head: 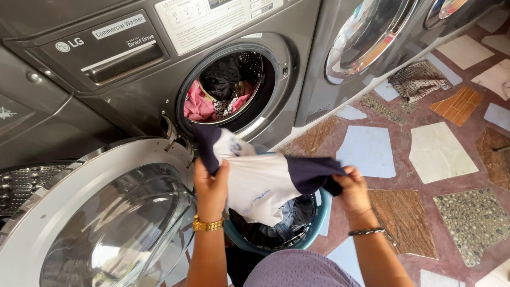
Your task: Sorting and inspecting various items of clothing from a laundry basket in a laundry room.
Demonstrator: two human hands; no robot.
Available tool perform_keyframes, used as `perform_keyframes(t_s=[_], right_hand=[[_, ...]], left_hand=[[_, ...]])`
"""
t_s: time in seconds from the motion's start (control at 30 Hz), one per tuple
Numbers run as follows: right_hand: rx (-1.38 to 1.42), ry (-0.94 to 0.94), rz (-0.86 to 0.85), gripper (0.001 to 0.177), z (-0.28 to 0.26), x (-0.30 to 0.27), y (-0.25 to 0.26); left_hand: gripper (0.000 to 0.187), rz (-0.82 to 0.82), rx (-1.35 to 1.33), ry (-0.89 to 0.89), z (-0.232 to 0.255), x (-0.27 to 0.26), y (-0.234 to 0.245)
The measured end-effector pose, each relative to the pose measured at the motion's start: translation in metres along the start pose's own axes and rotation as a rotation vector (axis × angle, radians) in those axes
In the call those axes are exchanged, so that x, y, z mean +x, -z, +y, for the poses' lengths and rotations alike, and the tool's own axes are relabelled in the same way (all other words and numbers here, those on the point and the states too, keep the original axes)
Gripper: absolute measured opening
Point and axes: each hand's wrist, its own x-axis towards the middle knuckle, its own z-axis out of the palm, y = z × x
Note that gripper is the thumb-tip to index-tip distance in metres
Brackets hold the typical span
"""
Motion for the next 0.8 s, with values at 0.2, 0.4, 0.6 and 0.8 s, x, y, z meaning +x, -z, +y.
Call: perform_keyframes(t_s=[0.2, 0.4, 0.6, 0.8], right_hand=[[-0.251, 0.319, 0.029, 0.023, -0.097, -0.026, -0.084], [-0.359, 0.385, -0.034, 0.025, -0.1, -0.035, -0.093], [-0.344, 0.197, -0.1, 0.026, -0.083, -0.057, -0.081], [-0.652, 0.157, -0.078, 0.035, -0.05, -0.093, -0.084]], left_hand=[[0.028, 0.127, 0.058, -0.279, 0.023, -0.004, 0.008], [0.039, 0.133, -0.016, -0.262, 0.045, -0.01, 0.002], [0.062, 0.041, -0.334, 0.065, 0.03, -0.027, -0.02], [0.046, 0.018, -0.611, 0.699, -0.055, -0.053, -0.026]])
